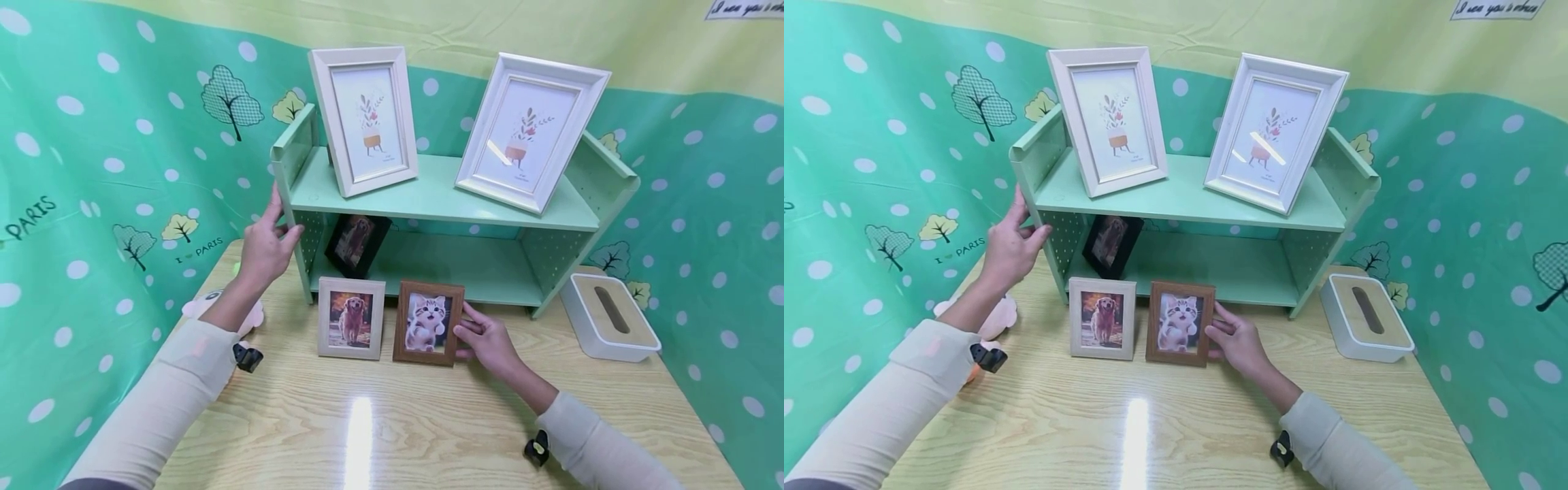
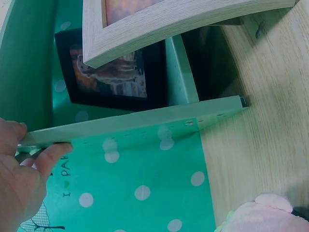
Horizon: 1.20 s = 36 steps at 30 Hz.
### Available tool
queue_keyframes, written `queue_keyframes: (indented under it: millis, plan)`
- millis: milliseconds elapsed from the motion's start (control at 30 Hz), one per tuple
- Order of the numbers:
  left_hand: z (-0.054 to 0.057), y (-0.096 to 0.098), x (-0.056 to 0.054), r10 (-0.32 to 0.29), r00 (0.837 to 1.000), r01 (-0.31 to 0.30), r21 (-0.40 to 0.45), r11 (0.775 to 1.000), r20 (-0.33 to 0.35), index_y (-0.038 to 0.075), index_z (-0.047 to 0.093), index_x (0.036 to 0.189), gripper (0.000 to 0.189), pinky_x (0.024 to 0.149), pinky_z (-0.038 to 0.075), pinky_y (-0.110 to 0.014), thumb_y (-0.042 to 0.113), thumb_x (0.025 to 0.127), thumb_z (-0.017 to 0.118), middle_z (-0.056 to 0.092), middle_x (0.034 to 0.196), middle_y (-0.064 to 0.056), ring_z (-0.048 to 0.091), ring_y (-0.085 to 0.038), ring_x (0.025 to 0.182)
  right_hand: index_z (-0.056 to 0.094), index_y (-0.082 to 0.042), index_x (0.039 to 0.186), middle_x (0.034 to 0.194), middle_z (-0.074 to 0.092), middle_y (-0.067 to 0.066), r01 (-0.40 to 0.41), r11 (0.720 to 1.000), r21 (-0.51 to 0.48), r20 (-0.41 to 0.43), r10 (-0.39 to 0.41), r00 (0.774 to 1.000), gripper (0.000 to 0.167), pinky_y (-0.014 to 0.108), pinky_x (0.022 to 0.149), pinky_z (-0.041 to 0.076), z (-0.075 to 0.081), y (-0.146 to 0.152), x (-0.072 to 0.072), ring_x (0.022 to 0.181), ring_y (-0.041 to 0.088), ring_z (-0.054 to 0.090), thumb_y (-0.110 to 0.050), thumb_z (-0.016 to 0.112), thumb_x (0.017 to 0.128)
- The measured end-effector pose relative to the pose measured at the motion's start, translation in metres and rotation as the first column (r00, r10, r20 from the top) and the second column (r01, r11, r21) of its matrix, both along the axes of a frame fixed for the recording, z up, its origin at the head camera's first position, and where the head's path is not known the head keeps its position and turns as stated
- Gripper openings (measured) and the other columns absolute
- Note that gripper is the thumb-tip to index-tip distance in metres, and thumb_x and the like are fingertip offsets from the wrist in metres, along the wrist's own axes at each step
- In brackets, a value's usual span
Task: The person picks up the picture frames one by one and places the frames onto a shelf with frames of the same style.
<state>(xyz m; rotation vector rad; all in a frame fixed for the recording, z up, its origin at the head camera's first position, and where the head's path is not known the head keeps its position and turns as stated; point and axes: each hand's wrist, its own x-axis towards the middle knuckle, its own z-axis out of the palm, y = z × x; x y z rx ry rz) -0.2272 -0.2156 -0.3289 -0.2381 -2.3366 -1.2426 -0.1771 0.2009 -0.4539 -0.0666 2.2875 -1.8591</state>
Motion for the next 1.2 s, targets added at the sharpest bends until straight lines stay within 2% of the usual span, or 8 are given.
queue_keyframes:
  millis: [500, 1200]
  plan:
    - [0.002, 0.000, 0.001, -0.002, 1.000, 0.002, 0.000, 1.000, 0.011, 0.038, 0.008, 0.164, 0.087, 0.095, 0.059, -0.056, 0.006, 0.101, 0.059, 0.034, 0.163, -0.012, 0.057, -0.053, 0.125, 0.034, -0.012, 0.159, 0.145, 0.054, 0.028, -0.020, 0.999, -0.029, -0.018, 0.020, 1.000, 0.067, 0.048, 0.080, 0.066, 0.015, 0.004, -0.003, 0.103, 0.017, 0.075, -0.003, 0.063, 0.100]
    - [-0.001, 0.000, 0.000, 0.000, 1.000, 0.000, -0.004, 1.000, -0.001, 0.036, 0.011, 0.164, 0.087, 0.093, 0.060, -0.055, 0.004, 0.100, 0.060, 0.037, 0.162, -0.015, 0.059, -0.052, 0.123, 0.032, -0.016, 0.160, 0.146, 0.053, 0.028, 0.006, 1.000, -0.021, -0.014, -0.006, 1.000, 0.068, 0.040, 0.076, 0.068, 0.037, 0.009, -0.008, 0.097, 0.013, 0.076, -0.006, 0.063, 0.100]
